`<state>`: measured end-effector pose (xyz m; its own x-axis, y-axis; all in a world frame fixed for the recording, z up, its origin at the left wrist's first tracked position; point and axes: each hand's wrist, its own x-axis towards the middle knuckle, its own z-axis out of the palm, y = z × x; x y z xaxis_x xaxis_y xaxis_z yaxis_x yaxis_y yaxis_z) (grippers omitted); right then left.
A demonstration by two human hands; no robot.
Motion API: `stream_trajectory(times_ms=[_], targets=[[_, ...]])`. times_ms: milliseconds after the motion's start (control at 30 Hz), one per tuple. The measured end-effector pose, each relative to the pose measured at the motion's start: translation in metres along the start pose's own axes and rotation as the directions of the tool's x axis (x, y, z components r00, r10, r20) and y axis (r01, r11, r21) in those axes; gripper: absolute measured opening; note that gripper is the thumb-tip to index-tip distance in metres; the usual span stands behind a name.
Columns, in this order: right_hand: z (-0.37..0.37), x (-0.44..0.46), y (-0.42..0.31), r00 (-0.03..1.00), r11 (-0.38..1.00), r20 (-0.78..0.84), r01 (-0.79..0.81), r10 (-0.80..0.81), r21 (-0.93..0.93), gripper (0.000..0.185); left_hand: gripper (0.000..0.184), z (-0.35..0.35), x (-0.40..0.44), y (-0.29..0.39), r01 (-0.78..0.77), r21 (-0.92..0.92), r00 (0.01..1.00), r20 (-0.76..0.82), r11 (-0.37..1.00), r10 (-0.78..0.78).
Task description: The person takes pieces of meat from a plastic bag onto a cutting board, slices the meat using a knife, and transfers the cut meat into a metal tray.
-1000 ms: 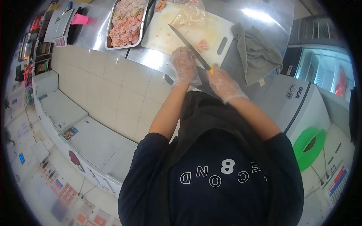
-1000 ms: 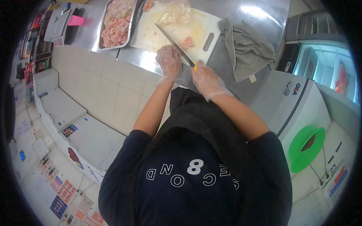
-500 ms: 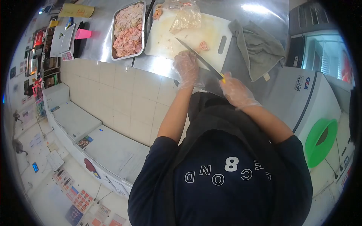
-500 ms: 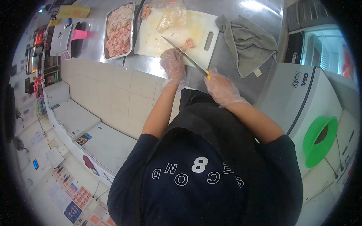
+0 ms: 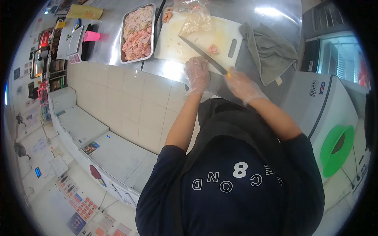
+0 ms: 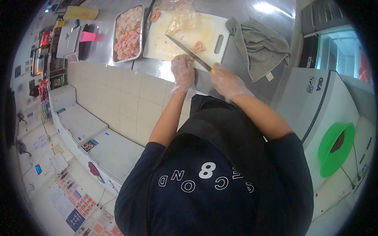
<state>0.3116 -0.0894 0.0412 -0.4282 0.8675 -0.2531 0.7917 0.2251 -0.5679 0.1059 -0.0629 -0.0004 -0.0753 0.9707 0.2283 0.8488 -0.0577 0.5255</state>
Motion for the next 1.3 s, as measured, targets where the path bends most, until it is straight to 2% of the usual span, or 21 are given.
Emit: stream_trajectory(times_ms=[100,167,233,267,333,400,467,500,533,700,733,800,867,900,967,1033,1100,1167,1200,1233,1300], targets=[[-0.038,-0.051,0.000,0.974,0.991,-0.187,0.119,-0.129,-0.062,0.032,0.018,0.020,0.002,-0.021,0.148,-0.147,0.988,-0.008,0.978,-0.151],[-0.055,-0.060,-0.002,0.965,0.938,0.036,-0.260,0.259,0.227,0.037,0.022,0.022,0.006,-0.015,0.247,-0.225,0.962,-0.059,0.943,-0.266],[-0.049,-0.064,0.012,0.969,0.899,0.007,-0.230,0.245,0.372,0.041,0.028,-0.012,0.021,0.024,0.629,-0.557,0.721,0.160,0.541,-0.674],[-0.042,-0.065,0.019,0.970,0.836,-0.026,-0.193,0.241,0.513,0.045,0.028,-0.022,0.022,0.028,0.628,-0.558,0.721,0.155,0.542,-0.676],[-0.027,-0.066,0.027,0.952,0.840,-0.125,-0.179,0.279,0.512,0.046,0.028,-0.037,0.027,0.028,0.589,-0.449,0.807,0.285,0.672,-0.517],[-0.022,-0.066,0.031,0.922,0.844,-0.225,-0.164,0.315,0.510,0.048,0.027,-0.021,0.034,0.012,0.562,-0.335,0.827,0.248,0.756,-0.505],[-0.027,-0.065,0.027,0.851,0.477,0.277,-0.488,0.446,0.731,0.050,0.026,-0.010,0.035,0.003,0.525,-0.211,0.848,0.214,0.825,-0.485],[-0.024,-0.064,0.025,0.853,0.477,0.274,-0.485,0.445,0.733,0.050,0.023,-0.009,0.032,0.006,0.340,-0.122,0.938,0.123,0.933,-0.325],[-0.018,-0.062,0.024,0.864,0.519,0.275,-0.479,0.422,0.708,0.050,0.021,-0.007,0.030,0.007,0.144,-0.013,0.988,0.050,0.990,-0.143],[0.025,-0.063,0.013,0.944,0.743,0.128,-0.320,0.305,0.589,0.048,0.020,0.020,0.034,-0.014,0.211,-0.362,0.969,0.198,0.908,-0.147],[0.039,-0.060,0.014,0.982,0.860,-0.041,-0.143,0.186,0.490,0.046,0.020,0.025,0.037,-0.018,0.203,-0.500,0.975,0.179,0.842,-0.128],[0.053,-0.059,0.018,0.981,0.939,-0.191,0.047,0.020,0.342,0.044,0.020,0.021,0.035,-0.020,0.213,-0.438,0.974,0.170,0.873,-0.152],[0.052,-0.053,0.004,0.991,0.910,-0.052,-0.090,0.121,0.405,0.042,0.020,-0.001,0.042,-0.014,0.224,-0.372,0.973,0.135,0.901,-0.186],[0.042,-0.044,-0.012,0.994,0.916,-0.055,-0.070,0.099,0.394,0.042,0.020,-0.018,0.048,-0.007,0.352,-0.423,0.932,0.243,0.835,-0.270],[0.012,-0.028,-0.058,0.894,0.765,0.227,-0.447,0.385,0.463,0.039,0.020,-0.043,0.055,-0.015,0.477,-0.466,0.873,0.351,0.745,-0.339],[0.000,-0.011,-0.100,0.905,0.818,0.159,-0.426,0.396,0.387,0.036,0.030,-0.062,0.066,-0.032,0.471,-0.637,0.881,0.300,0.610,-0.366],[0.003,0.016,-0.131,0.910,0.860,0.079,-0.411,0.407,0.303,0.034,0.026,-0.076,0.083,-0.073,0.363,-0.697,0.926,0.194,0.619,-0.325],[0.013,0.047,-0.154,0.975,0.993,-0.220,0.058,-0.034,0.101,0.033,0.024,-0.103,0.107,-0.123,0.207,-0.629,0.971,0.039,0.749,-0.236],[0.018,0.068,-0.171,0.958,0.995,-0.267,0.094,-0.101,-0.039,0.031,0.025,-0.122,0.121,-0.150,0.149,-0.504,0.986,0.006,0.851,-0.169],[0.014,0.088,-0.197,0.960,0.995,-0.263,0.089,-0.096,-0.039,0.031,0.027,-0.154,0.132,-0.153,0.189,-0.455,0.977,-0.004,0.870,-0.214],[-0.003,0.121,-0.243,0.950,0.953,-0.073,-0.304,0.302,-0.012,0.029,0.028,-0.196,0.146,-0.181,0.222,-0.403,0.970,0.001,0.888,-0.242]])
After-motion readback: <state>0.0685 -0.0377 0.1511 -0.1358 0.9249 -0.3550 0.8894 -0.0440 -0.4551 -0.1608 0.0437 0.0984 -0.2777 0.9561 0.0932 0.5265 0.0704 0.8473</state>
